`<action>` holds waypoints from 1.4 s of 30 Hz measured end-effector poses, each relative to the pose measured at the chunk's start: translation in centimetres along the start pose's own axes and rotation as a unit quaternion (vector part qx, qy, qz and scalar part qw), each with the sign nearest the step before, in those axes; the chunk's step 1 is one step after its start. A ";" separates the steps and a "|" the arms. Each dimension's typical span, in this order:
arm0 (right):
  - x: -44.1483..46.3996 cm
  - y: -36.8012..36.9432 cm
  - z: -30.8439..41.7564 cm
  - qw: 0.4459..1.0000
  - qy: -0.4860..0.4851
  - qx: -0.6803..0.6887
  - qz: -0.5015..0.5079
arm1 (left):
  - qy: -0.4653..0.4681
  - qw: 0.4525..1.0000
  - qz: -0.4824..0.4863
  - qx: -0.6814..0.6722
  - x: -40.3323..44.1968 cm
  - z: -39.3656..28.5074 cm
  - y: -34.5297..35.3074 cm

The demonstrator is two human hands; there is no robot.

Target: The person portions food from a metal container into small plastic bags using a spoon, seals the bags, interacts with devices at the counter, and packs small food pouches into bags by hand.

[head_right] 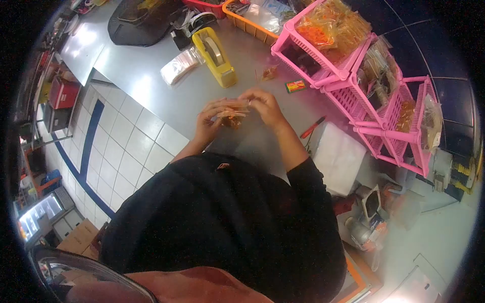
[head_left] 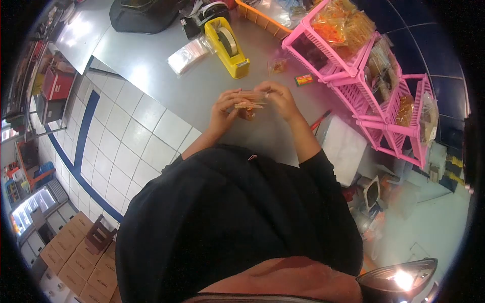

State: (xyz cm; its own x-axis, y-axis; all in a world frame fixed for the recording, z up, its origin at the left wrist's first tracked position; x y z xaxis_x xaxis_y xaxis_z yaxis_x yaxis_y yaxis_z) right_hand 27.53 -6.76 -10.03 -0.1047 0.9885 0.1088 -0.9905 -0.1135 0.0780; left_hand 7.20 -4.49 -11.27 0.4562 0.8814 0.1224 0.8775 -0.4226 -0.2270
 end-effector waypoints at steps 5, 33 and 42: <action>4.8 -3.2 1.7 0.867 -0.122 -0.469 -0.120 | 0.070 0.993 -0.032 0.086 0.0 -0.5 -0.1; -13.8 1.3 9.0 0.913 0.000 -0.366 -0.181 | 0.149 0.975 0.144 0.081 -2.0 -6.3 8.7; -21.2 -1.1 6.9 0.871 0.021 -0.415 -0.261 | 0.158 0.964 0.202 0.066 -3.5 -8.2 14.3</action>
Point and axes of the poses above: each hand's wrist, its own x-axis towards the middle knuckle, its own y-axis out of the palm, z = x × y, the point moved 4 cm from there along x, towards the middle knuckle, and after that the axes turned 9 degrees about -y, right-handed, at the moved point
